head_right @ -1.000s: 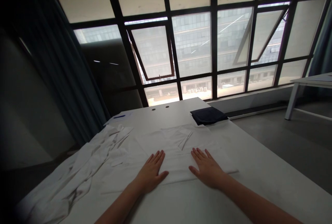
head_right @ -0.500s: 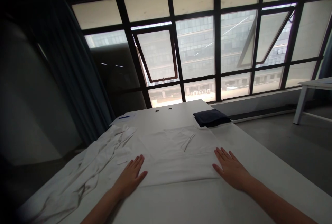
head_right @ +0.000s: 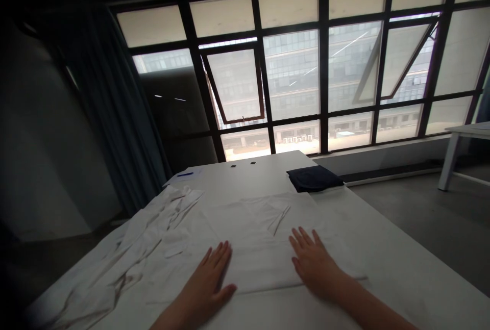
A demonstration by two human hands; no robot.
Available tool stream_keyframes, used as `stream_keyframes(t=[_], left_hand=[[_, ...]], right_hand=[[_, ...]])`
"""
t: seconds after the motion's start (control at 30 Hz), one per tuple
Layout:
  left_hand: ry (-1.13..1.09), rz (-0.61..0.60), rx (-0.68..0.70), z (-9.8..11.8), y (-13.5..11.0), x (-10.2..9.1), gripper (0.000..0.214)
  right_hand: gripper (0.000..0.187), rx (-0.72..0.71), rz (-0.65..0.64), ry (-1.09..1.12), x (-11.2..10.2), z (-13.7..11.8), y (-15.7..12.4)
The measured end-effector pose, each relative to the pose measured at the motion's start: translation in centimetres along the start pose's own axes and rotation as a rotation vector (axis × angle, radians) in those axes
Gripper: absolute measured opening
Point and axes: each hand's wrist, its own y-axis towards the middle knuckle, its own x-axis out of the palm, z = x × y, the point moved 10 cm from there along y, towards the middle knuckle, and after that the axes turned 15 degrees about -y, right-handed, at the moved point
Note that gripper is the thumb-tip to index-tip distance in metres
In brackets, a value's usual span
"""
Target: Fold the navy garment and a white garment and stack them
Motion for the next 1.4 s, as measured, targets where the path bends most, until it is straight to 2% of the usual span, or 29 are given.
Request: stream_keyframes(t=[0.1,0.17,0.23,0.3,0.37,0.63,0.73,0.83,0.93,1.23,1.3,1.4], left_hand=[[-0.062,-0.045,0.111,5.8,3.3,1.4,0.085],[-0.077,-0.052,0.108,7.3,4.8,2.1,0.079],[-0.077,-0.054,0.098,7.3,5.4,2.4,0.075],[-0.063,-0.055,0.100,6.3,5.2,2.3,0.075],[-0.041,-0.050,0.095,4.6,4.4,2.0,0.076],[0.059,0.037,-0.045,-4.3,1.3,0.3,0.074],[0.094,0.063,-0.141,-7.7,0.1,-0.4,0.075],[0.122,0.080,-0.202,-9.9,-1.2,-1.2,0.076],[0.134,0.082,-0.222,-10.3,-2.4,-1.6,0.076],[0.123,0.082,-0.234,-8.4,-6.2,-0.8,0.073],[0.116,0.087,-0.261,-8.1,-6.2,-1.0,0.074],[0.106,0.178,-0.302,-6.5,-4.8,-2.0,0.070]], right_hand=[[0.058,-0.136,-0.023,0.106,-1.2,-6.8,2.6],[0.064,-0.154,-0.067,0.159,-0.9,-8.9,3.6],[0.070,-0.160,-0.081,0.192,-0.4,-9.1,3.8],[0.074,-0.157,-0.075,0.199,0.2,-7.7,3.4],[0.078,-0.130,-0.072,0.183,0.9,-5.4,2.4],[0.075,0.048,-0.042,0.033,3.5,5.0,-2.0],[0.078,0.086,-0.042,0.000,4.1,7.2,-3.0],[0.082,0.107,-0.062,-0.030,4.5,8.1,-3.6],[0.082,0.112,-0.058,-0.050,4.5,8.1,-4.3],[0.076,0.092,0.020,-0.026,4.3,7.3,-8.8],[0.075,0.092,0.006,-0.039,3.8,7.1,-8.8],[0.073,0.104,0.028,-0.046,2.0,5.3,-7.3]])
